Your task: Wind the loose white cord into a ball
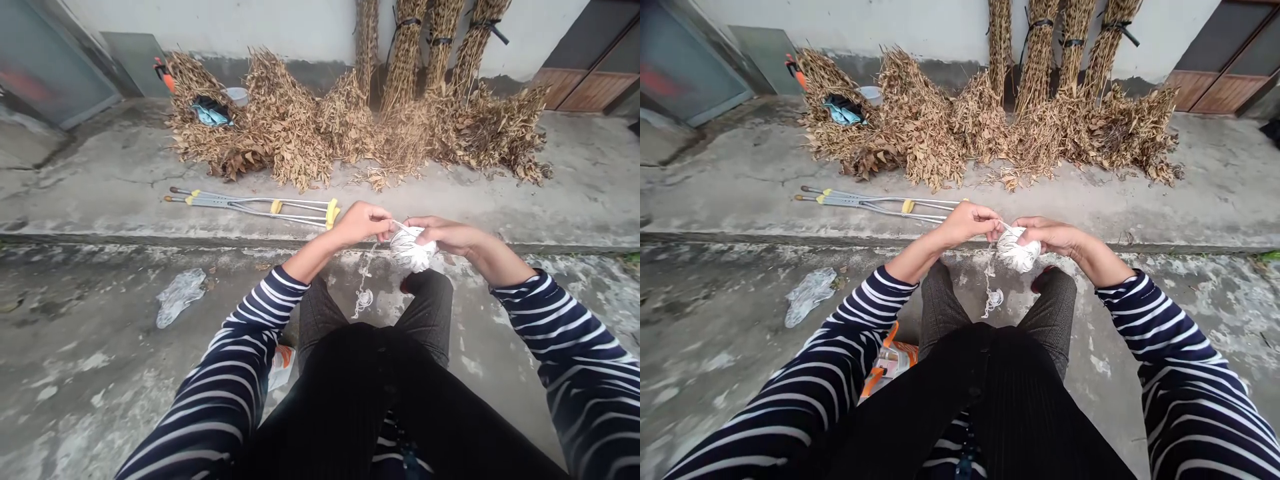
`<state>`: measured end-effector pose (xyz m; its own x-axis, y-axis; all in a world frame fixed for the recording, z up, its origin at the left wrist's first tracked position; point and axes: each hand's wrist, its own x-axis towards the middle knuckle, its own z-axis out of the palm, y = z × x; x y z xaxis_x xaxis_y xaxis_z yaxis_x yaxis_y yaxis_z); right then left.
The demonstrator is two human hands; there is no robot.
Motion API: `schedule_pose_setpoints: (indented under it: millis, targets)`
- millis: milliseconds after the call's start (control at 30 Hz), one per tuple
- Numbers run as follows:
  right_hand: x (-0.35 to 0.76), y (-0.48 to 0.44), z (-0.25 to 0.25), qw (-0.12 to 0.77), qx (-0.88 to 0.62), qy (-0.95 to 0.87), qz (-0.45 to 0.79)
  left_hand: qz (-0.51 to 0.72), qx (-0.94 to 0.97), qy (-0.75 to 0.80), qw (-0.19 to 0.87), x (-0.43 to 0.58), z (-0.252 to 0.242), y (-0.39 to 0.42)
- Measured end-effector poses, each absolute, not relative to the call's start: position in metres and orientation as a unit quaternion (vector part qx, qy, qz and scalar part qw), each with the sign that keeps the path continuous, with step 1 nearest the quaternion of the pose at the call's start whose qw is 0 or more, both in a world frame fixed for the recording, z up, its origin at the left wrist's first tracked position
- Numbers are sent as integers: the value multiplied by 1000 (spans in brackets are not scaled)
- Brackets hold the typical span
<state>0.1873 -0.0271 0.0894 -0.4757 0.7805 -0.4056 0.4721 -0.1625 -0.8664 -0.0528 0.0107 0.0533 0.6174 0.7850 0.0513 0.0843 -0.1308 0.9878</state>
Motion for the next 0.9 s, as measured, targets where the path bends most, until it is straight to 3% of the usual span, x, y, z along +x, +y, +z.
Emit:
schedule_pose_setpoints:
  millis: [267,533,700,900]
  targets:
    - [184,-13,95,95,-572,-712,394,88,768,278,570,-79,78,24]
    - [181,-8,98,-2,-646,-737,199,77,778,282,556,-90,72,22]
    - [188,-16,101,-22,-640,-740,208,115,748,358,547,-120,76,56]
    - [197,-27,111,-62,-590,-767,244,57,726,431,533,-151,74,86]
